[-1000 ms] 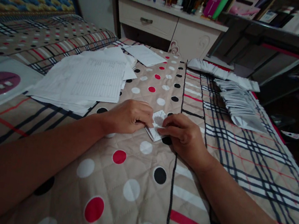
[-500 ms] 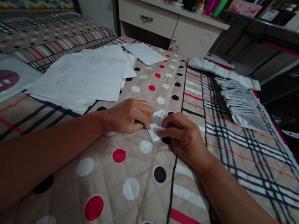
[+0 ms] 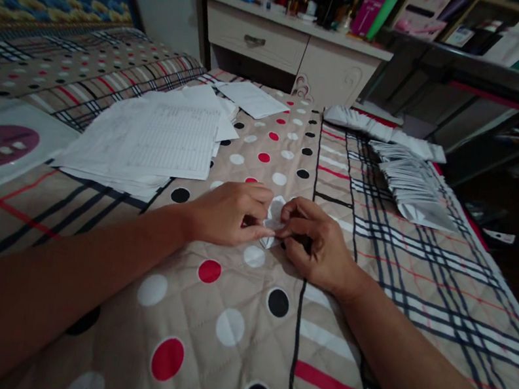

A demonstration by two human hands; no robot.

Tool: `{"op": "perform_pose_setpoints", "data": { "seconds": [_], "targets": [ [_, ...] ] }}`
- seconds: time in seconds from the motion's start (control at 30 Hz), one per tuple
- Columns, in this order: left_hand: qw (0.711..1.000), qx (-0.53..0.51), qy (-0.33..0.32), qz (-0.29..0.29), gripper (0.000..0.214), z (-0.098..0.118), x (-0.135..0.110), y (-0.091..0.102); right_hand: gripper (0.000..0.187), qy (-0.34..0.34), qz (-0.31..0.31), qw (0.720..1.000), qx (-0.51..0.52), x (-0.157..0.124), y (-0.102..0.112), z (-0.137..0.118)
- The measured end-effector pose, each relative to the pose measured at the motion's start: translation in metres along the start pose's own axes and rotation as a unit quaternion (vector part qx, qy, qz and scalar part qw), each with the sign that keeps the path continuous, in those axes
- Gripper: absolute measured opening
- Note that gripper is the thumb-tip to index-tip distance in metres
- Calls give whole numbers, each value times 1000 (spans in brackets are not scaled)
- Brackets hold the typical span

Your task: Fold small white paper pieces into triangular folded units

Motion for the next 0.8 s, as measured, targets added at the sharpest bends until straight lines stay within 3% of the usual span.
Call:
{"op": "perform_pose_setpoints", "data": {
  "seconds": [0.17,0.27,0.33,0.43,0.57,0.7,0.8],
  "targets": [
    [995,62,73,34,14,1,0,-11,9,-47,37,998,-32,-1,-5,9],
    [983,114,126,75,35,4,-1,-11,44,-69,95,990,-80,-1,-4,13],
    [971,132,178,92,51,4,-2,-11,61,-94,98,983,-126,-1,-4,15],
    [957,136,245,74,55,2,-2,-11,50,-127,77,972,-184,-1,-6,14],
    [945,135,296,45,41,6,-1,-10,35,-191,80,951,-229,-3,-9,6],
    [931,71,347,83,38,12,-4,-10,35,-249,99,952,-146,-8,-14,-7],
    [923,11,366,117,38,15,-8,-12,34,-288,146,946,-37,-12,-20,-13]
  ]
}}
Point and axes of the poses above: each hand's wrist, its own x-axis towards the middle knuckle, its own y-axis out of the back of the hand, z = x × y, the point moved 1 cm from there along x, towards the middle knuckle, and after that the axes turned 8 degrees about z, right-handed, at the moved point
